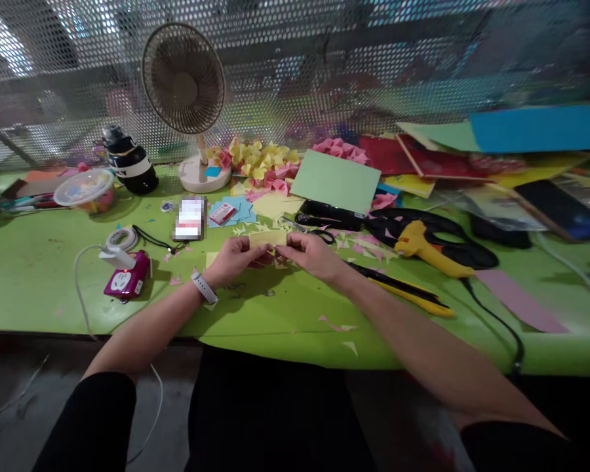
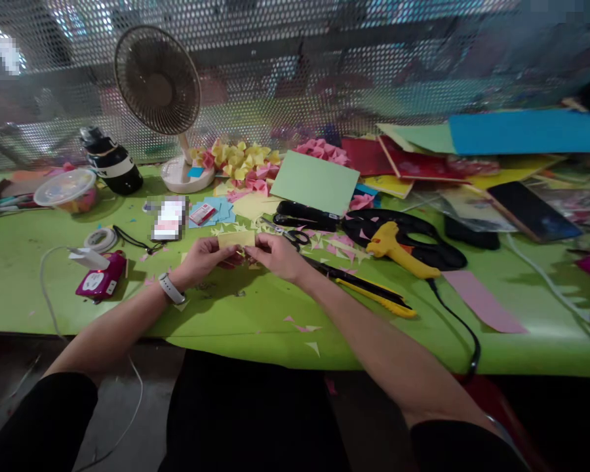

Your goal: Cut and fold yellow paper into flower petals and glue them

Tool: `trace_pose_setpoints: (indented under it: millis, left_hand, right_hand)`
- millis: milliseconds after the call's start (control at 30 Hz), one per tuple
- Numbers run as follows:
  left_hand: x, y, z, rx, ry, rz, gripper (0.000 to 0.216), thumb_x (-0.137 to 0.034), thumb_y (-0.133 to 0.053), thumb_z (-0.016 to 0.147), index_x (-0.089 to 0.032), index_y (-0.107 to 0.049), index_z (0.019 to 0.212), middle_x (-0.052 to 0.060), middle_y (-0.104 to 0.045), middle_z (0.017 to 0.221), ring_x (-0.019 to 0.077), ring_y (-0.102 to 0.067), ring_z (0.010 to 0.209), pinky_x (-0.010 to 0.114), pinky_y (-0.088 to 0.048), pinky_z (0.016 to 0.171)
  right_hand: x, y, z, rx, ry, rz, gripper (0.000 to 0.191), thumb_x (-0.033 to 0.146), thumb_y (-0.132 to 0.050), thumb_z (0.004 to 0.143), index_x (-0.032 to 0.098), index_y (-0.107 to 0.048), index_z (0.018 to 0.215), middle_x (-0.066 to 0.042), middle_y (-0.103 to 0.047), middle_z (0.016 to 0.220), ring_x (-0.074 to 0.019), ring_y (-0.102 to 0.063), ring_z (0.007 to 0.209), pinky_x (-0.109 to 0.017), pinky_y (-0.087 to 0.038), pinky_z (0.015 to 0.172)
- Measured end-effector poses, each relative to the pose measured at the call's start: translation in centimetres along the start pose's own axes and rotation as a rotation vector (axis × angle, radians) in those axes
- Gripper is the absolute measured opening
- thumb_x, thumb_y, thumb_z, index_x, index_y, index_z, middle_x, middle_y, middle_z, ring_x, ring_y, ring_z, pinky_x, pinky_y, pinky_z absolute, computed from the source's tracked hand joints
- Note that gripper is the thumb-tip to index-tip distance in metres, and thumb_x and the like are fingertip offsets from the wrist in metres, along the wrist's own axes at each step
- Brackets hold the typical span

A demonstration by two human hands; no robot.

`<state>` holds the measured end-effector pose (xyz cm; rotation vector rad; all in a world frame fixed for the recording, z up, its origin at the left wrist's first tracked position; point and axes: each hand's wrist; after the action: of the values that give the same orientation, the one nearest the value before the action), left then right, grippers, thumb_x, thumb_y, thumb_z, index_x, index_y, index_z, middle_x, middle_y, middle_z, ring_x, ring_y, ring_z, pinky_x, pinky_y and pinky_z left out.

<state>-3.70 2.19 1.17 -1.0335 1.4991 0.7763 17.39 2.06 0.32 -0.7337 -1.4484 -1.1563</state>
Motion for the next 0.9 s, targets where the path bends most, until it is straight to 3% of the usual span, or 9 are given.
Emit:
trace_pose_setpoints:
  millis: [267,467,667,900]
  left_hand:
    - [0.0,0.6,0.2,0.04,0.049,-0.039,0.036,-0.034,-0.087,0.074,-0.011,-0.074,0.099,0.011,-0.079,0.094,0.0166,-0.076,0.078,0.024,-0.06,0.067]
    - [-0.2,0.9,0.0,0.099,0.081,0.033,0.032,-0.035,-0.085,0.076,-0.011,-0.075,0.095,0.012,-0.079,0.095,0.0145,-0.075,0.076,0.022,-0.06,0.065]
    - [-1.3,1.5,0.0,0.069,0.056,0.016,0.031,-0.036,-0.085,0.076,-0.01,-0.072,0.083,0.011,-0.079,0.085,0.0157,-0.075,0.071,0.027,-0.063,0.069]
    - [-1.7,2.8,0.4,-0.08,-0.046,-0.037,0.039,-0.041,-0.086,0.074,-0.011,-0.074,0.094,0.013,-0.079,0.093,0.0174,-0.076,0.078,0.03,-0.063,0.074]
  right_hand:
    - [0.9,0.8,-0.3,0.127,0.008,-0.021,0.03,0.047,-0.069,0.087,0.018,-0.06,0.081,-0.002,-0.066,0.075,-0.0146,-0.064,0.065,-0.031,-0.052,0.065]
    - [0.3,0.5,-0.6,0.163,-0.02,-0.049,0.027,0.044,-0.064,0.092,0.018,-0.062,0.085,-0.001,-0.067,0.077,-0.0131,-0.063,0.066,-0.031,-0.053,0.064]
    - [1.5,1.9,-0.3,0.062,-0.016,-0.027,0.032,0.046,-0.072,0.086,0.018,-0.061,0.078,-0.004,-0.07,0.077,-0.0125,-0.064,0.063,-0.029,-0.053,0.06]
    - [2.4,2.6,-0.2,-0.112,-0.088,0.106,0.022,0.036,-0.073,0.086,0.017,-0.066,0.078,-0.007,-0.074,0.083,-0.0087,-0.06,0.057,-0.026,-0.053,0.055]
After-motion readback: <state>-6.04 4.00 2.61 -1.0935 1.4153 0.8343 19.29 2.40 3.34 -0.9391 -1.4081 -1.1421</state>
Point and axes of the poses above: each hand's wrist, its own z-axis towards the middle knuckle, its own y-axis out of the back of the hand, x = y × z
